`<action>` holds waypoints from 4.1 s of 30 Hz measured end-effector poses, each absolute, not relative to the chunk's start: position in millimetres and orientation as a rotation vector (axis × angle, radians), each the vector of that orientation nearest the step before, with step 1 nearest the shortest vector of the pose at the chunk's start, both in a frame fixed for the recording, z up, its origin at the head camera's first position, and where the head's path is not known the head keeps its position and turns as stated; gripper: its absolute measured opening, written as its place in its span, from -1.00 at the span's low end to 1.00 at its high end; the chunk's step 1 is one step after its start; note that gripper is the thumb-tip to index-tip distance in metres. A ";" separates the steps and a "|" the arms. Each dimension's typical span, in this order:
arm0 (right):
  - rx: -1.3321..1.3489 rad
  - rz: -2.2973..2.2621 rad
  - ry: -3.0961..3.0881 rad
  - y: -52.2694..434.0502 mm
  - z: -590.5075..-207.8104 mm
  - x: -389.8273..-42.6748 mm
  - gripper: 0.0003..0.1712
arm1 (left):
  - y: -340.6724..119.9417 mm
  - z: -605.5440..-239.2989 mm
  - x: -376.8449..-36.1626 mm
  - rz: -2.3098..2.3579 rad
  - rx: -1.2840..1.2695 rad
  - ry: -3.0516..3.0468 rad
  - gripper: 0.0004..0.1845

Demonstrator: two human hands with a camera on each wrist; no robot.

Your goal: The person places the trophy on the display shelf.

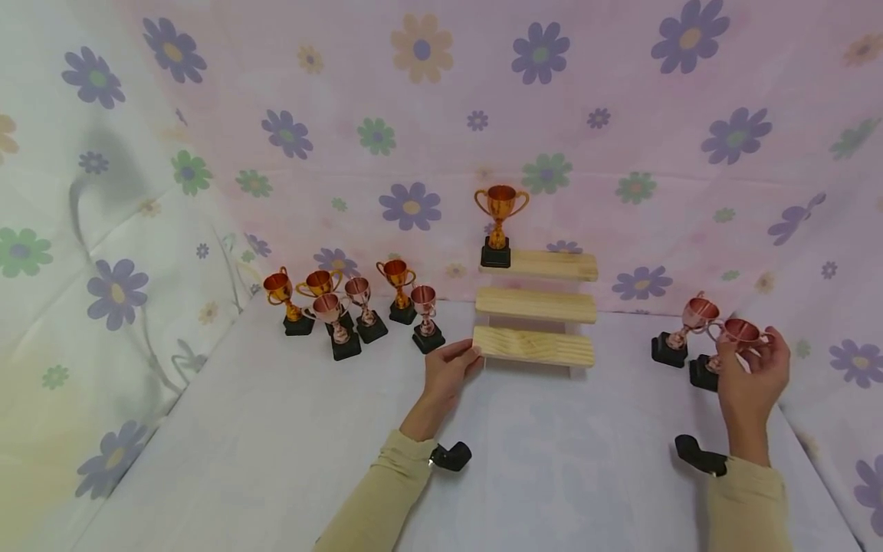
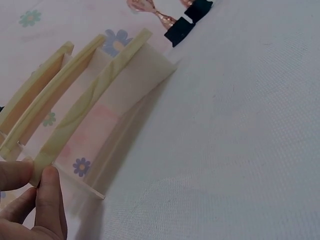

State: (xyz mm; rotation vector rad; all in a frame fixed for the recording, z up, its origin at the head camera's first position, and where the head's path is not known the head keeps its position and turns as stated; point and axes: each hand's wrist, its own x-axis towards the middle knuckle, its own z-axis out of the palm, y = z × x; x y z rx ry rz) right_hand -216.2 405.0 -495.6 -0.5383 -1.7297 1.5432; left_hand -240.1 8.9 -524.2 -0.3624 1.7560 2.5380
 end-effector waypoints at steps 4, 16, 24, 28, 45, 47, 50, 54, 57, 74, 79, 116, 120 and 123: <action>-0.544 1.472 -1.779 405.0 -497.2 -211.9 -0.35 | 9.0 -523.5 -240.2 2.535 -0.363 1.761 -0.70; -0.436 1.197 -1.944 393.6 -498.4 -187.0 -0.37 | 10.3 -524.1 -240.0 2.547 -0.354 1.761 -0.70; -0.322 1.090 -1.971 381.8 -487.1 -164.0 -0.40 | 10.2 -524.7 -239.8 2.547 -0.360 1.753 -0.70; -0.252 1.060 -1.992 372.2 -480.2 -155.9 -0.38 | 10.3 -524.9 -240.1 2.544 -0.367 1.762 -0.70; 0.390 1.390 -1.809 300.6 -449.5 -198.9 -0.33 | 12.1 -526.4 -241.3 2.552 -0.426 1.733 -0.71; 0.432 1.462 -1.786 291.5 -443.3 -210.4 -0.34 | 12.0 -526.4 -241.5 2.552 -0.427 1.732 -0.71; 0.513 1.586 -1.726 278.8 -433.7 -228.2 -0.34 | 11.7 -526.6 -241.4 2.553 -0.415 1.734 -0.71; 0.560 1.653 -1.705 263.2 -420.9 -251.3 -0.39 | 11.8 -527.0 -241.0 2.560 -0.391 1.737 -0.71; 0.574 1.700 -1.689 253.1 -412.8 -266.5 -0.43 | 12.1 -526.8 -240.7 2.566 -0.391 1.731 -0.71; 0.523 1.863 -1.799 225.9 -385.9 -324.9 -0.60 | 8.1 -524.1 -240.4 2.571 -0.364 1.744 -0.71; 0.502 1.805 -1.821 221.9 -383.9 -336.0 -0.64 | 7.3 -523.2 -240.5 2.574 -0.354 1.741 -0.71; 0.518 1.753 -1.732 208.8 -371.4 -349.7 -0.72 | 10.3 -522.7 -240.7 2.564 -0.345 1.752 -0.73; 0.525 1.770 -1.725 209.0 -373.1 -350.4 -0.75 | 10.5 -522.4 -239.8 2.551 -0.358 1.748 -0.73; 0.523 1.780 -1.711 209.2 -376.2 -353.1 -0.74 | 10.5 -522.4 -239.2 2.547 -0.364 1.749 -0.72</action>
